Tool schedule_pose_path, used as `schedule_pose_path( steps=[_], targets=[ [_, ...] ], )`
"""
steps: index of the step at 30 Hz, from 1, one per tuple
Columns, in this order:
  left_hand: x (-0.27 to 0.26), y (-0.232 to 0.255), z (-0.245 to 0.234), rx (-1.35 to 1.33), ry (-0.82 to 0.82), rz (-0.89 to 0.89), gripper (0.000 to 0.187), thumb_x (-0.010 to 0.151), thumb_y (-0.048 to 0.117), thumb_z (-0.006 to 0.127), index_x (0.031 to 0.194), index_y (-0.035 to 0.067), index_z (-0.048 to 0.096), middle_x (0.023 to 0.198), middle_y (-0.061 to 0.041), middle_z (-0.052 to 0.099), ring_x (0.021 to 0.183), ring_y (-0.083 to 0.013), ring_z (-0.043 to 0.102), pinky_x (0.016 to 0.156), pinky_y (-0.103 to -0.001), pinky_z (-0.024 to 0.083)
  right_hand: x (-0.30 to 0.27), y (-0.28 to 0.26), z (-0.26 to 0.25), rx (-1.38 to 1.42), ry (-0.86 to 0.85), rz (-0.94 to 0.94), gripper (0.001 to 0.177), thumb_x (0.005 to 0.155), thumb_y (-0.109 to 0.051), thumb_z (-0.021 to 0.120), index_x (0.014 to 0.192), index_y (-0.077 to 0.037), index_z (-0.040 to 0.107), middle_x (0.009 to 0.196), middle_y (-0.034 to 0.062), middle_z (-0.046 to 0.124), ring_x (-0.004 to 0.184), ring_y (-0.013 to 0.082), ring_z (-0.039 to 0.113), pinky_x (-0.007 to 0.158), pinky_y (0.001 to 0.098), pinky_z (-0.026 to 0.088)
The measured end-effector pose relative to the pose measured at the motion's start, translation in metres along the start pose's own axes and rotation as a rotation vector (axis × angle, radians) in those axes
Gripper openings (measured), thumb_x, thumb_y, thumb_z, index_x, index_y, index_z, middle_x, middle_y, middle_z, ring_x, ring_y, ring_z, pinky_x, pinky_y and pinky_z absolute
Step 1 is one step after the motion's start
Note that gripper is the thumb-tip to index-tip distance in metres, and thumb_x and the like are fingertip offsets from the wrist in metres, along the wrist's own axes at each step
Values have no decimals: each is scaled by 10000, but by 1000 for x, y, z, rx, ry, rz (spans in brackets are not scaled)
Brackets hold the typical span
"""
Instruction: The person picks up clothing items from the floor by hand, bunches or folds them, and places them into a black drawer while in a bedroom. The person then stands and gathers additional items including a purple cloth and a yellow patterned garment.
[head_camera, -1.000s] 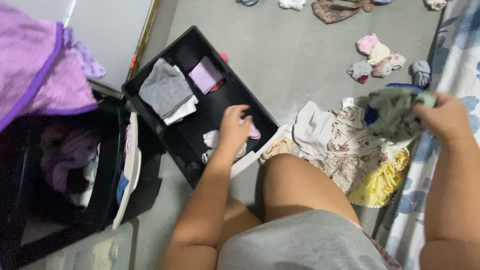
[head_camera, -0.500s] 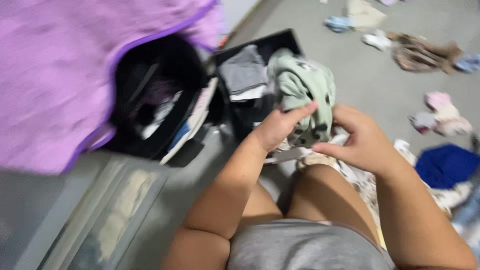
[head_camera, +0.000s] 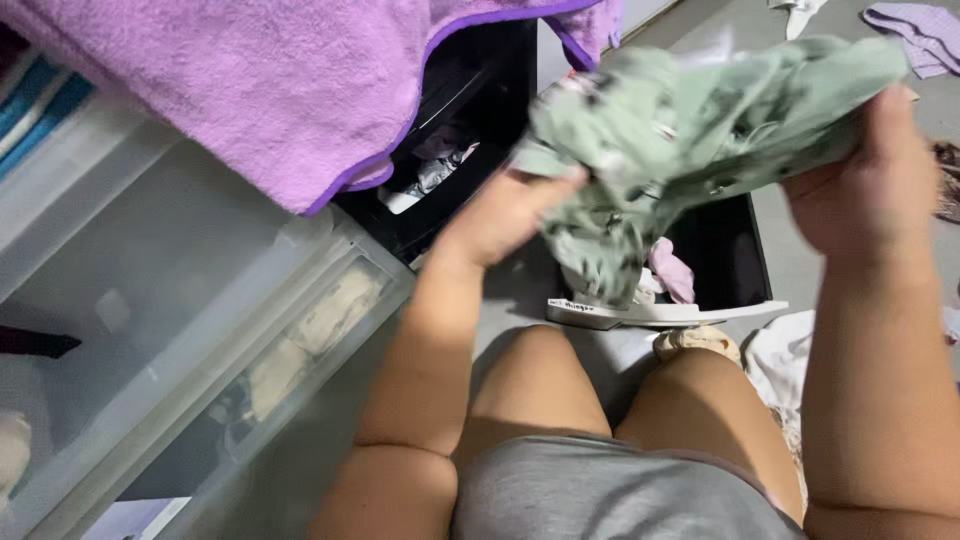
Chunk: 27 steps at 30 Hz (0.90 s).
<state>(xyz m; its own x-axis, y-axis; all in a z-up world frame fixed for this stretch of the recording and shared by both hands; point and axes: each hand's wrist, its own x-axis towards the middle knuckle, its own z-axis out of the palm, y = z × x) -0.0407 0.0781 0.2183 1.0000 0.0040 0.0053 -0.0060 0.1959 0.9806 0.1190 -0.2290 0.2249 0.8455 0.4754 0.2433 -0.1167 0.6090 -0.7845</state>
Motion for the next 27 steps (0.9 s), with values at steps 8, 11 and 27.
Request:
schedule_pose_path(
  steps=[8, 11, 27],
  targets=[
    [4, 35, -8, -837, -378, 426, 458, 1182, 419, 563, 1376, 7, 611, 1248, -139, 722, 1124, -263, 702, 1001, -415, 555, 16, -33, 13, 800, 78, 89, 671, 1078, -443, 398, 1539, 43, 412, 1568, 248, 469, 1428, 454, 465, 1259, 649, 315],
    [12, 7, 36, -1033, -159, 169, 621, 959, 519, 524, 1377, 65, 593, 1335, -116, 681, 1216, -284, 670, 1065, -441, 521, -11, 5, 17, 496, -23, 274, 600, 968, -521, 592, 1274, -14, 498, 1441, 174, 579, 1339, 362, 530, 1203, 602, 340],
    [84, -180, 54, -980, -17, -233, 355, 944, 89, 439, 1219, -49, 615, 1210, -206, 694, 1125, -319, 682, 1022, -501, 540, -2, -44, 56, -1729, -692, 84, 317, 866, -238, 753, 1125, -57, 722, 945, 107, 721, 837, 247, 659, 762, 367, 535]
  ],
)
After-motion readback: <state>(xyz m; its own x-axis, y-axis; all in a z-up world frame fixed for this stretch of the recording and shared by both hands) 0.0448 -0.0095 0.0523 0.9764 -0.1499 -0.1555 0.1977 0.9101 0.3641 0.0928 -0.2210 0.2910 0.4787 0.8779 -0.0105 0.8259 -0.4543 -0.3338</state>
